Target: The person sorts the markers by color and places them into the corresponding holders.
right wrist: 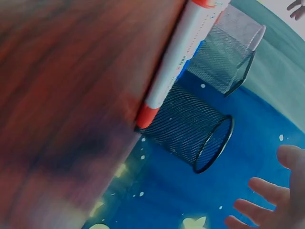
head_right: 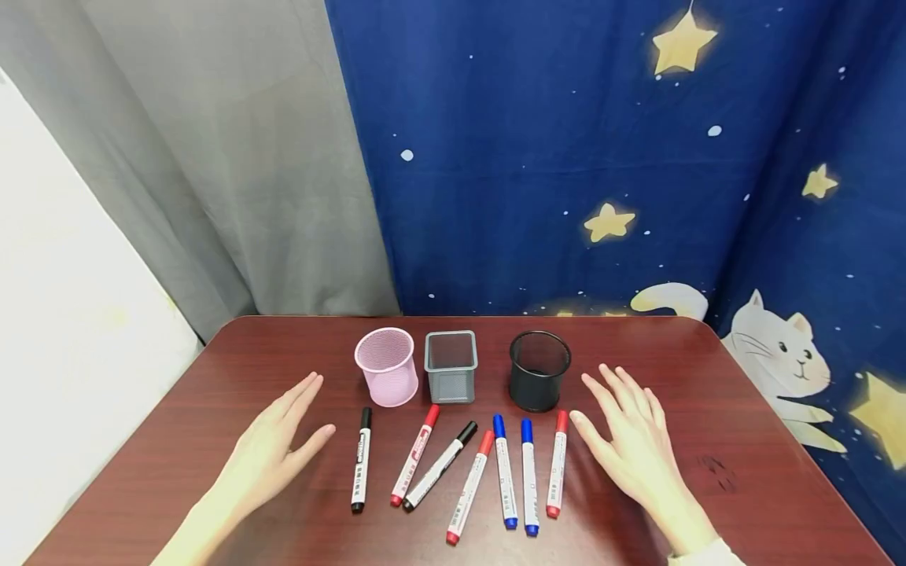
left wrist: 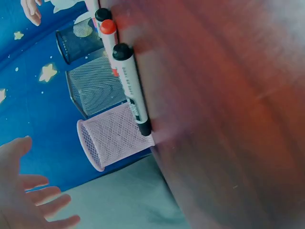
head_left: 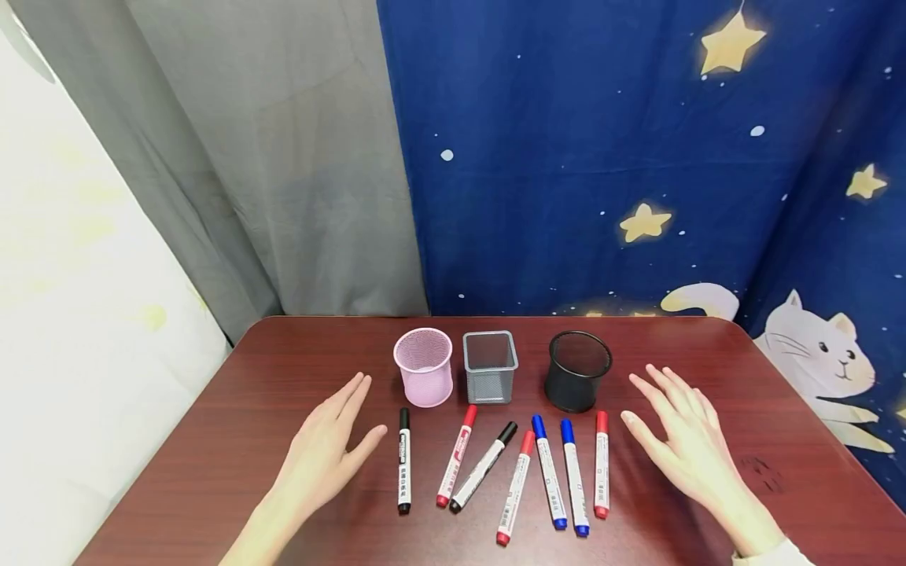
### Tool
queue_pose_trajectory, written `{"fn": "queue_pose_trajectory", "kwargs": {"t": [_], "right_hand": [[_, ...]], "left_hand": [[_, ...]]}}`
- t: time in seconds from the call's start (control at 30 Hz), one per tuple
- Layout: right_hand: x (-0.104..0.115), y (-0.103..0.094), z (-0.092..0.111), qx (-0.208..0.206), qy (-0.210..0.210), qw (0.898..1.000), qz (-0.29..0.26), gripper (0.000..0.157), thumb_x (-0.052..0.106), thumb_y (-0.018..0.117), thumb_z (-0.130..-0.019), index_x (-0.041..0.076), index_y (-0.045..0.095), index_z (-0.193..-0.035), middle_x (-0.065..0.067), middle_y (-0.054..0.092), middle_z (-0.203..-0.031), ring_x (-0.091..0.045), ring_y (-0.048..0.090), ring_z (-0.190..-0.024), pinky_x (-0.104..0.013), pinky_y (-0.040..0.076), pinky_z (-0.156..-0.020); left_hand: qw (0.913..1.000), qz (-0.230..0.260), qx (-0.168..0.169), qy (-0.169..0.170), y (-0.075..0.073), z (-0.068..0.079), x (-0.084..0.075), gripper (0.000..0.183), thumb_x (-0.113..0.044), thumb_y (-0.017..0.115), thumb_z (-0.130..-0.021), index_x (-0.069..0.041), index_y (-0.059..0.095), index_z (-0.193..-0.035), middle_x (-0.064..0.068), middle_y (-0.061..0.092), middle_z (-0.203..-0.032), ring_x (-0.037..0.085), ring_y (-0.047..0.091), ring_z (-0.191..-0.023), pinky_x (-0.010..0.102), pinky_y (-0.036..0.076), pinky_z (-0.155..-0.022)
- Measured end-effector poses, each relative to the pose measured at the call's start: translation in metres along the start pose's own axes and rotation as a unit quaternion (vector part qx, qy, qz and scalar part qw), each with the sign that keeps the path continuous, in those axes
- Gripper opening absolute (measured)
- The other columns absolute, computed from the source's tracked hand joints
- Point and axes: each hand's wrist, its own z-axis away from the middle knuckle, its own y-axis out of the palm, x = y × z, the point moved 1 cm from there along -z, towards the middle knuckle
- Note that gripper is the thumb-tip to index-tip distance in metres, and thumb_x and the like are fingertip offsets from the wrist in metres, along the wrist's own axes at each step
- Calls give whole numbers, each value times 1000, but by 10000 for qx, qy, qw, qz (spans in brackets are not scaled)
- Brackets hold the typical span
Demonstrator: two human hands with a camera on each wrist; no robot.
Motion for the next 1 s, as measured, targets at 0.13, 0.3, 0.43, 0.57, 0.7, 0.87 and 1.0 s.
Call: {"fn": "queue_pose_trajectory", "kwargs": {"t": [0.13, 0.3, 0.43, 0.57, 0.7, 0.87, 1.0], "right_hand": [[9, 1, -9, -347, -221, 9991, -132, 47, 24, 68, -78, 8, 56, -121, -16, 48, -129, -29, 32, -127, -55, 21, -98], [22, 4, -21, -631, -598, 9956, -349, 44, 20, 71, -75, 8, 61, -116, -12, 52, -125, -31, 40, -120, -58, 28, -88], [35, 11, -30, -673, -838, 9930, -492, 42, 21, 71, -75, 9, 62, -115, -11, 54, -123, -30, 42, -118, -57, 29, -88], [48, 22, -36, -593, -1015, 9913, -586, 41, 21, 71, -76, 10, 63, -115, -9, 55, -123, -28, 41, -119, -56, 30, -89], [61, 33, -41, -541, -1244, 9888, -625, 37, 24, 68, -79, 10, 63, -113, -9, 55, -122, -28, 42, -118, -53, 31, -89], [76, 46, -46, -360, -1443, 9864, -695, 36, 24, 68, -79, 10, 64, -112, -10, 56, -120, -29, 45, -116, -51, 34, -90], [88, 56, -48, -158, -1541, 9855, -690, 36, 25, 69, -78, 11, 64, -111, -9, 57, -119, -28, 46, -115, -50, 37, -89]], "left_hand": [[9992, 210, -334, 58, -5, -11, 0, 59, -28, 68, -80, -5, 48, -131, 11, 51, -129, 27, 50, -114, 45, 41, -88], [9973, 439, -574, 137, -7, -28, 1, 53, -23, 72, -77, -6, 55, -124, 9, 57, -120, 25, 54, -108, 44, 45, -83], [9959, 596, -642, 213, -5, -42, 4, 50, -21, 73, -76, -5, 58, -120, 9, 60, -116, 24, 56, -106, 43, 45, -82], [9946, 782, -646, 206, 0, -54, 7, 47, -19, 75, -75, -5, 60, -118, 10, 61, -113, 24, 58, -103, 43, 46, -80], [9938, 917, -619, 139, 5, -62, 10, 46, -18, 75, -75, -5, 61, -117, 9, 62, -111, 25, 58, -102, 43, 46, -80], [9935, 978, -566, 142, 11, -71, 13, 46, -18, 75, -75, -4, 61, -116, 9, 63, -110, 25, 58, -102, 43, 45, -81], [9940, 987, -471, 56, 16, -76, 15, 45, -18, 75, -75, -3, 61, -115, 10, 63, -109, 26, 58, -102, 44, 46, -79]]}}
